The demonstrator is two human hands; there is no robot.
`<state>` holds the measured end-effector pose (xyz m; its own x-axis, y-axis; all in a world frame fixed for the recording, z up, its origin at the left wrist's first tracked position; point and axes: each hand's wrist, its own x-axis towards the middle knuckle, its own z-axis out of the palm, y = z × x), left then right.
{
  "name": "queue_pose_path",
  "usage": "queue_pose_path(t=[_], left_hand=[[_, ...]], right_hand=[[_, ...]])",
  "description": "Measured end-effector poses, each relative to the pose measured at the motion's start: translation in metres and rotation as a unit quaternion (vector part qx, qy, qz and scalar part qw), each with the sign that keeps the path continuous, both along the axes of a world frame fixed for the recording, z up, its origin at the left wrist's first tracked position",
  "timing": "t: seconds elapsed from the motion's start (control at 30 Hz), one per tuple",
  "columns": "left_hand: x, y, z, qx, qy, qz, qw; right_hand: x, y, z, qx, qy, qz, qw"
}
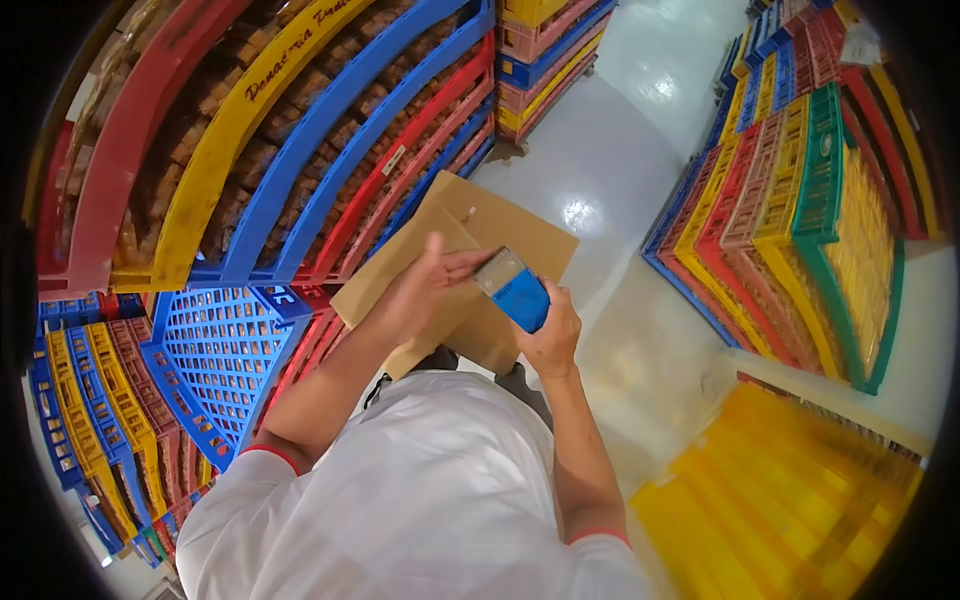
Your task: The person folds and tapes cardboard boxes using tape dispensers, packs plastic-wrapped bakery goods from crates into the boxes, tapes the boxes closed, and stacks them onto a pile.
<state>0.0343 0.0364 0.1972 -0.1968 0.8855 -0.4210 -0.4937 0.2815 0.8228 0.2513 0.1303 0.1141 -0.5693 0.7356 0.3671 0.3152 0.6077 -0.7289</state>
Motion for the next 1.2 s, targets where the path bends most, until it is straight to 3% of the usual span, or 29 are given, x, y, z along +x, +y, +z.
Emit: queue_pose_path(t=[0.03,0.13,0.2,0.27,0.37,0.43,0.63,0.73,0.77,0.8,0.87,0.93,1.07,1.13,1.2], left_hand=[[0.0,0.006,0.004,0.012,-0.098,-0.011,0.995],[-0.006,0.021,-0.047,-0.044,-0.039,0.058,0.997],[-0.023,0.037,-0.075,-0.131,0.206,0.085,0.966],[-0.064,0.05,-0.112,-0.097,0.221,0.154,0.958],[-0.115,0.056,-0.134,-0.006,0.36,0.16,0.919],[-0.132,0.055,-0.161,-0.048,0.144,0.127,0.98],[-0.143,0.054,-0.157,-0.061,0.092,0.11,0.988],[-0.152,0.053,-0.178,-0.15,0.185,0.076,0.968],[-0.158,0.048,-0.208,-0.151,0.183,0.075,0.969],[-0.165,0.042,-0.249,-0.182,0.265,0.072,0.944],[-0.166,0.038,-0.251,-0.209,0.346,0.068,0.912],[-0.154,0.035,-0.181,-0.061,0.078,0.112,0.989],[-0.142,0.045,-0.157,-0.057,0.082,0.089,0.991],[-0.143,0.059,-0.167,0.03,0.187,0.008,0.982],[-0.136,0.071,-0.173,0.022,0.223,-0.011,0.974]], right_hand=[[-0.002,0.001,-0.001,0.038,0.01,-0.01,0.999],[-0.018,0.001,0.023,0.06,-0.024,-0.01,0.998],[-0.035,0.002,0.04,0.05,-0.069,-0.005,0.996],[-0.053,0.007,0.046,0.001,-0.291,0.033,0.956],[-0.085,0.02,0.057,-0.044,-0.355,0.054,0.932],[-0.102,0.022,0.052,-0.027,-0.365,0.061,0.929],[-0.14,0.024,0.034,0.014,-0.36,0.065,0.93],[-0.149,0.026,0.032,0.027,-0.35,0.066,0.934],[-0.15,0.025,0.032,0.035,-0.347,0.066,0.935],[-0.15,0.025,0.034,0.035,-0.347,0.066,0.935],[-0.148,0.025,0.038,-0.015,-0.366,0.079,0.927],[-0.143,0.023,0.04,-0.009,-0.36,0.071,0.93],[-0.14,0.019,0.039,-0.003,-0.331,0.06,0.942],[-0.142,0.019,0.039,0.005,-0.338,0.062,0.939],[-0.142,0.019,0.039,0.012,-0.344,0.061,0.937]])
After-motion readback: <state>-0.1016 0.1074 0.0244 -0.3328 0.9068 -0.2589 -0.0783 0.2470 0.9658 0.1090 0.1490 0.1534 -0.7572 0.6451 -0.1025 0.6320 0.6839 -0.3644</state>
